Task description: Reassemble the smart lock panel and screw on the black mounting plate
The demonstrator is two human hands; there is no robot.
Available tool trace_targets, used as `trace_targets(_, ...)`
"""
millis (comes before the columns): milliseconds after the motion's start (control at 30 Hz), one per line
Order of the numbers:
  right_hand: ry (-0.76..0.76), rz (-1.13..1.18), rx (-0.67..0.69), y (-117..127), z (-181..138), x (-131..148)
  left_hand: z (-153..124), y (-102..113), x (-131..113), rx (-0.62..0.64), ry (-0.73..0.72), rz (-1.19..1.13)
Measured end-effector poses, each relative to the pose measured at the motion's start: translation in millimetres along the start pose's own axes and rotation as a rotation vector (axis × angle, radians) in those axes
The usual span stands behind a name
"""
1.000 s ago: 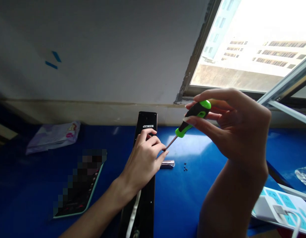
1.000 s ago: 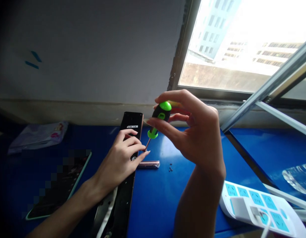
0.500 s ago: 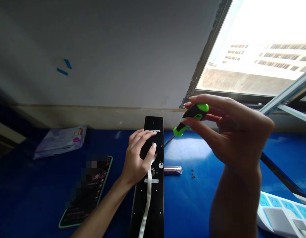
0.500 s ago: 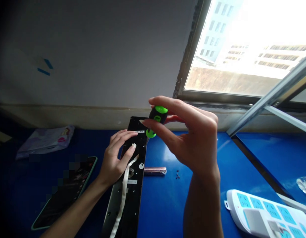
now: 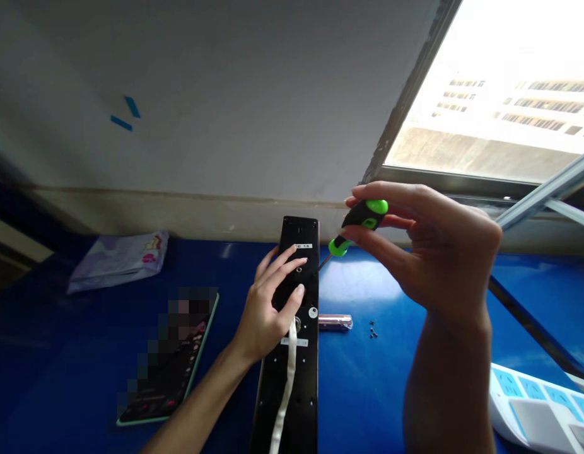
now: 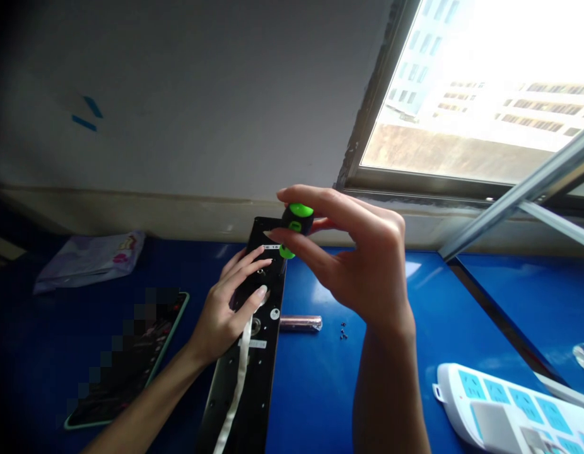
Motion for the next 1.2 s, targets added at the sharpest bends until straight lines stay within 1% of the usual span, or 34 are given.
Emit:
trace_targets(133, 0.027, -0.046, -0.053, -4, 0, -2, -4, 0, 6, -0.040, 0.070, -0.060)
trace_targets(233, -0.010, 0.056, 0.003, -9, 0, -4, -6, -3, 14, -0.040, 0.148, -0.139)
trace_targets(300, -0.019, 0.160, 0.049, -10, 0, -3, -5, -7, 17, -0.012, 0.167, -0.195)
trace_targets(367, -0.018, 0.194, 0.053, -8, -1, -2, -4, -9, 18, -0.001, 0.165, -0.234)
trace_targets(433, -0.009, 0.147, 0.006, -4, -1, -2, -3, -9, 18, -0.011, 0.163, -0.251)
trace_targets(533, 0.029, 0.046, -0.107, 1, -2, -4, -3, -8, 18, -0.017, 0.166, -0.262)
trace_targets(567, 0.027, 0.023, -0.120, 1, -2, -5, -3, -8, 18, -0.019, 0.170, -0.262)
trace_targets(600, 0.014, 0.012, -0.110, -1, -2, -6, -4, -8, 18, -0.021, 0.174, -0.262)
trace_targets(667, -0.018, 0.040, -0.030, -8, -2, -8, -4, -8, 19, -0.024, 0.181, -0.263)
trace_targets(733, -0.022, 0.118, 0.042, -14, -1, -7, -4, -9, 20, -0.022, 0.179, -0.271)
trace_targets(767, -0.008, 0.163, 0.049, -15, -1, -6, -4, -9, 20, -0.022, 0.177, -0.277)
trace_targets(833, 0.042, 0.214, -0.008, -13, 0, -5, -4, -9, 20, -0.030, 0.168, -0.288)
trace_targets(900, 0.084, 0.196, -0.104, -8, -1, -6, -4, -8, 20, -0.043, 0.165, -0.294)
trace_targets(967, 0.100, 0.171, -0.144, -6, -1, -8, -4, -8, 20, -0.051, 0.168, -0.301)
trace_targets(1000, 0.092, 0.173, -0.128, -7, -1, -9, -4, -8, 21, -0.051, 0.170, -0.305)
trace_targets(1133, 0.084, 0.261, 0.008, -14, -2, -6, -4, -9, 20, -0.048, 0.172, -0.321)
trace_targets(1200, 0.097, 0.284, -0.006, -12, -2, -5, -4, -9, 20, -0.049, 0.168, -0.319)
Point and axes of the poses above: each hand's wrist, its own z-axis towards the middle knuckle, its own y-axis out of the back of the hand, x = y × z, the point moved 7 cm from there along z, towards the middle knuckle, and after that the axes turned 1 degree about y, right-handed, at the moved point
